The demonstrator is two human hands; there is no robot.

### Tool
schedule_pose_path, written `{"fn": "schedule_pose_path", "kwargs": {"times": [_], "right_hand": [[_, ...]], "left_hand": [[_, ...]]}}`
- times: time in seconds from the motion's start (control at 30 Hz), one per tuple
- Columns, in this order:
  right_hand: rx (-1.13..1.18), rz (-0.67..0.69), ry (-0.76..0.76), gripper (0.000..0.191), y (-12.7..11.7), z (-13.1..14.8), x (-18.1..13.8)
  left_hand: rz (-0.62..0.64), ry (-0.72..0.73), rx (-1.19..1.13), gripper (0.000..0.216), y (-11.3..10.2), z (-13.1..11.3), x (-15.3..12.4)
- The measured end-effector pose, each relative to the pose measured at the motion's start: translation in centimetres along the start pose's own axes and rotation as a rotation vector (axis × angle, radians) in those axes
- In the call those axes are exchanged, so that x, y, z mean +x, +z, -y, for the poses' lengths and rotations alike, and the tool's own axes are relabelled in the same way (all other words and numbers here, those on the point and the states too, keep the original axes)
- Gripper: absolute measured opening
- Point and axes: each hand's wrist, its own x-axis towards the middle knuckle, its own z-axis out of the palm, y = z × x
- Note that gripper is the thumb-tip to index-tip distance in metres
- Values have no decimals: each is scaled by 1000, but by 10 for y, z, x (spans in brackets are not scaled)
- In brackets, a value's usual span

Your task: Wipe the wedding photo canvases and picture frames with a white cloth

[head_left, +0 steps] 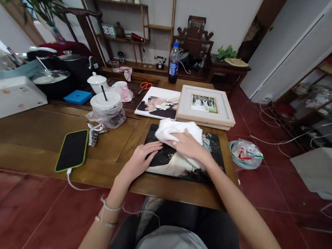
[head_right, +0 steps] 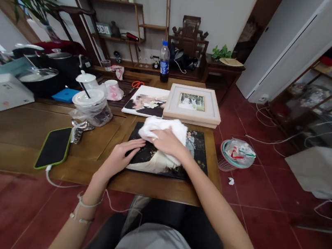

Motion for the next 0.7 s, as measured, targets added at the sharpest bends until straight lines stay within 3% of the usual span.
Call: {"fn": "schedule_pose_path", "kwargs": {"times": [0.1,0.2,0.3,0.57,0.7], "right_hand": [[-5,31,-67,33,7,15,33],[-14,25,-67,34,9,16,35],[-16,-2,9,38,5,0,9],[-32,-153,335,42,-30,-78,-81],[-46,-190,390,40,-30,-81,-106]], "left_hand": [[-7,-1,20,26,0,0,1],[-14,-6,11,26,-1,-2,1],[-16,1,-21,27,-1,-3,1],[-1,-39,-76,26,-2,-5,2],[-2,-46,-78,26,-2,-5,2]]}}
